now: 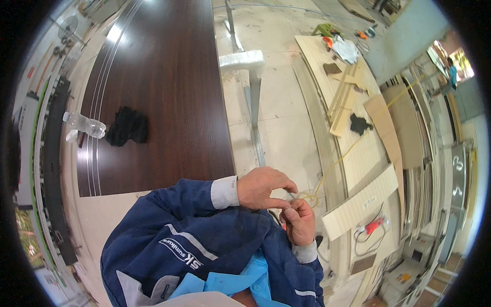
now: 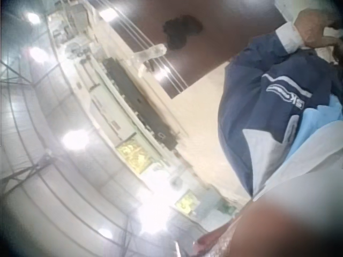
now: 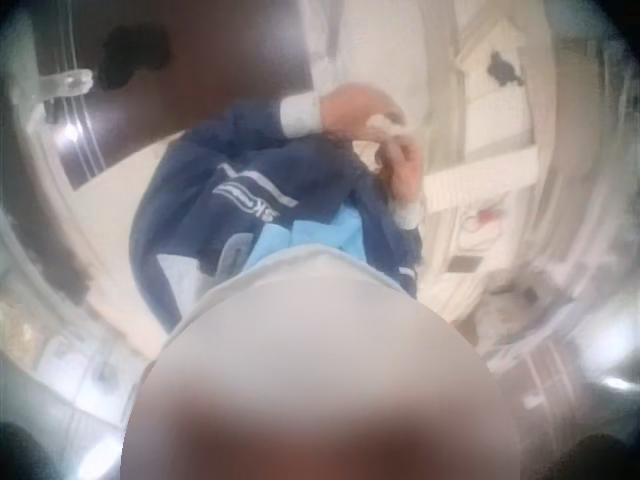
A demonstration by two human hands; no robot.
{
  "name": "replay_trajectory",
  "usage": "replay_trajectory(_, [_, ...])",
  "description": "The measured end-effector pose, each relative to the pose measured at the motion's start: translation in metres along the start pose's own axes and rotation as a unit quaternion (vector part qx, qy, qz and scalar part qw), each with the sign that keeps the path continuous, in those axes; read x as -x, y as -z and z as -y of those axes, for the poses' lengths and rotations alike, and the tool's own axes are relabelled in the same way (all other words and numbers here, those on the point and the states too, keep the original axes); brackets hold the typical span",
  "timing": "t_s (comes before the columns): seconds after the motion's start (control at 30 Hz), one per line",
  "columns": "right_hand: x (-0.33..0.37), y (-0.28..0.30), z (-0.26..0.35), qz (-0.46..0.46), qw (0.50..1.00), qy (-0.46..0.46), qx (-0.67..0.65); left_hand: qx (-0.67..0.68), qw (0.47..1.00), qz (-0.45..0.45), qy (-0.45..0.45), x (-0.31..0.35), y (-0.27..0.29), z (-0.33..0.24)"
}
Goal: The person wipes a dark wood-grain panel with a black cloth while holding a plastic bottle, then applies thin white tape strips along the panel surface. The person uses a small tool to press the tape edges and wipes the panel again.
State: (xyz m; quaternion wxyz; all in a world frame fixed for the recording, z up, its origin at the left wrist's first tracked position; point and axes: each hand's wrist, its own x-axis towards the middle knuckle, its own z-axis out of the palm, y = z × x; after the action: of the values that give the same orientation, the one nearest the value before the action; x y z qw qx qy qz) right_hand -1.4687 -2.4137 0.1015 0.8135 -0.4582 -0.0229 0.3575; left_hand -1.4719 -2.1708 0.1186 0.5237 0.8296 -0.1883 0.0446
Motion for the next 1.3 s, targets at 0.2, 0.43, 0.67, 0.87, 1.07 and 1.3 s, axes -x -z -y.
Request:
replay_trajectory(0.2, [-0.091, 0.001, 0.055, 0.065, 0.992, -0.047, -0.094, 0.147, 0.977, -0.019, 0.155, -0.058, 0.018, 0.022])
replay_trajectory(0.43, [-0.225, 0.032, 0.117, 0.139, 0.976, -0.152, 0.075, 0.056, 0.955, -0.179, 0.23, -0.116, 0.039, 0.053])
replay_trajectory(0.67, [-0.351, 0.075, 0.198, 0.212, 0.935, -0.238, 0.153, -0.165, 0.934, -0.231, 0.216, -0.228, 0.063, 0.083])
replay_trajectory(0.87, [-0.445, 0.054, 0.239, 0.262, 0.94, -0.212, 0.054, -0.157, 0.903, -0.324, 0.234, -0.297, 0.101, 0.111])
replay_trajectory(1.07, [-0.577, 0.01, 0.245, 0.358, 0.896, -0.255, 0.056, 0.075, 0.881, -0.409, 0.224, -0.334, 0.183, 0.181])
replay_trajectory(1.3, [-0.776, -0.058, 0.252, 0.356, 0.875, -0.317, 0.091, 0.043, 0.817, -0.532, 0.217, -0.299, 0.382, 0.281])
